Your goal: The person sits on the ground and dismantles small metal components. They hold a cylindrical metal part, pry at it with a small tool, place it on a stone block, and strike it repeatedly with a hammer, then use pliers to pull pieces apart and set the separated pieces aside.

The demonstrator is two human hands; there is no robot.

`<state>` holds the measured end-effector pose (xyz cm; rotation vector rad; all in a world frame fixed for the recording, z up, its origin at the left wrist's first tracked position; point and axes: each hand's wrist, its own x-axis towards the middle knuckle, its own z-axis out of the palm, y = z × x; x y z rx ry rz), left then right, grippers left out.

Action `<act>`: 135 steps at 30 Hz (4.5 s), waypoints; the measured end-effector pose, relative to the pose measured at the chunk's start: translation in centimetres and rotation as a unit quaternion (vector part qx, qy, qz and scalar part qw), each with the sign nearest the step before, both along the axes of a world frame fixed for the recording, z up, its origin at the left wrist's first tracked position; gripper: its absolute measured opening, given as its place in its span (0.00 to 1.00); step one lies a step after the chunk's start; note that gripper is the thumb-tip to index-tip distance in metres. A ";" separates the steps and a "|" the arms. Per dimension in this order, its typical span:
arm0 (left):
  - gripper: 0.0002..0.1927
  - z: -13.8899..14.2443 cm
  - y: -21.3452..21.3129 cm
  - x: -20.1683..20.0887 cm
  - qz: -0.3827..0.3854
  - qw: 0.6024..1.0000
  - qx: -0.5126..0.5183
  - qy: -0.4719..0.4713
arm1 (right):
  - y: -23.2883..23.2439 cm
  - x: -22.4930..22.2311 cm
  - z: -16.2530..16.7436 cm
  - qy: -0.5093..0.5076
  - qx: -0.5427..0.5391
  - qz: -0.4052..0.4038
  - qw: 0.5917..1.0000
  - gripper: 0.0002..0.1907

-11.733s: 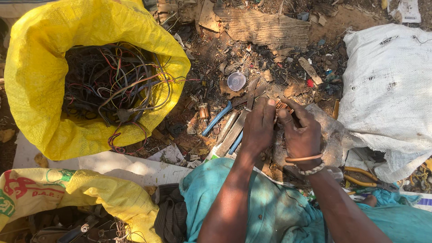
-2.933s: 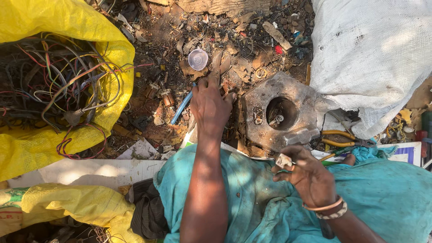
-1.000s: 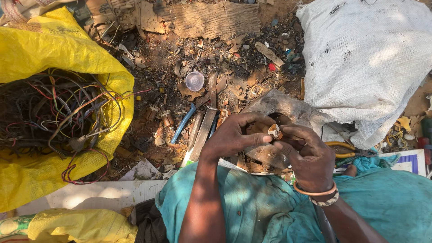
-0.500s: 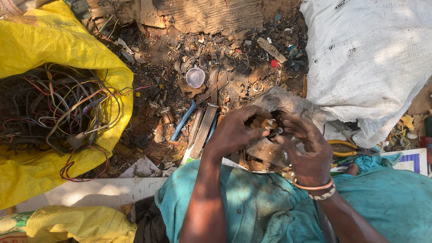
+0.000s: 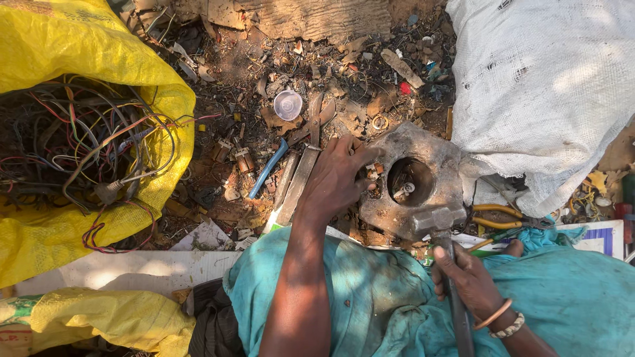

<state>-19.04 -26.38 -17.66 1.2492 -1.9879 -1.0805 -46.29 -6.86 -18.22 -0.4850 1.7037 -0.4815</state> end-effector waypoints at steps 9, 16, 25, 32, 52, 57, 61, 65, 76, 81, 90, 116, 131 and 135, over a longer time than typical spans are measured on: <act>0.33 -0.4 -0.1 -0.3 -0.020 0.999 -0.038 -0.001 | 0.2 0.6 -1.2 0.034 0.004 0.011 0.999 0.19; 0.23 -0.6 0.0 0.4 -0.025 0.999 0.037 0.013 | -0.5 1.2 1.8 -0.039 -0.015 -0.021 0.999 0.16; 0.11 -0.8 -0.4 0.9 0.011 0.999 0.013 -0.032 | -2.3 5.5 4.5 0.100 -0.147 -0.001 0.984 0.29; 0.11 -0.3 -0.5 1.1 0.021 1.000 0.006 -0.017 | -7.2 9.6 5.1 0.336 -0.391 0.188 0.836 0.26; 0.09 -1.0 -0.1 1.3 0.044 0.999 -0.005 0.009 | -7.9 9.5 5.3 0.443 -0.435 0.222 0.752 0.29; 0.07 -0.9 -0.6 1.1 0.041 0.999 -0.008 0.000 | -8.1 9.6 4.7 0.444 -0.381 0.265 0.766 0.30; 0.08 -0.8 -0.5 1.2 0.037 0.999 0.006 -0.009 | -7.8 9.3 4.5 0.462 -0.405 0.245 0.750 0.25; 0.09 -0.9 -0.5 1.3 0.041 0.999 0.003 0.002 | -8.1 8.7 4.3 0.421 -0.386 0.277 0.773 0.27; 0.09 -1.3 -0.4 1.2 0.048 0.999 -0.008 0.022 | -7.7 7.8 3.4 0.458 -0.304 0.312 0.775 0.16; 0.08 -1.4 -0.5 1.3 0.058 0.998 -0.011 0.021 | -8.5 8.4 3.7 0.436 -0.400 0.266 0.761 0.17; 0.08 -1.3 -0.4 1.3 0.053 0.999 -0.004 0.010 | -8.9 8.8 4.1 0.438 -0.378 0.274 0.768 0.30; 0.11 -1.6 -0.9 0.7 0.075 0.997 -0.004 0.006 | -10.4 8.6 3.4 0.451 -0.460 0.273 0.714 0.25; 0.11 -0.7 -1.1 1.0 0.077 0.996 0.034 0.010 | -11.1 9.2 3.7 0.432 -0.494 0.240 0.715 0.28; 0.11 -0.4 -1.2 1.2 0.079 0.996 0.022 0.032 | -8.5 7.4 3.6 0.349 -0.329 0.163 0.862 0.27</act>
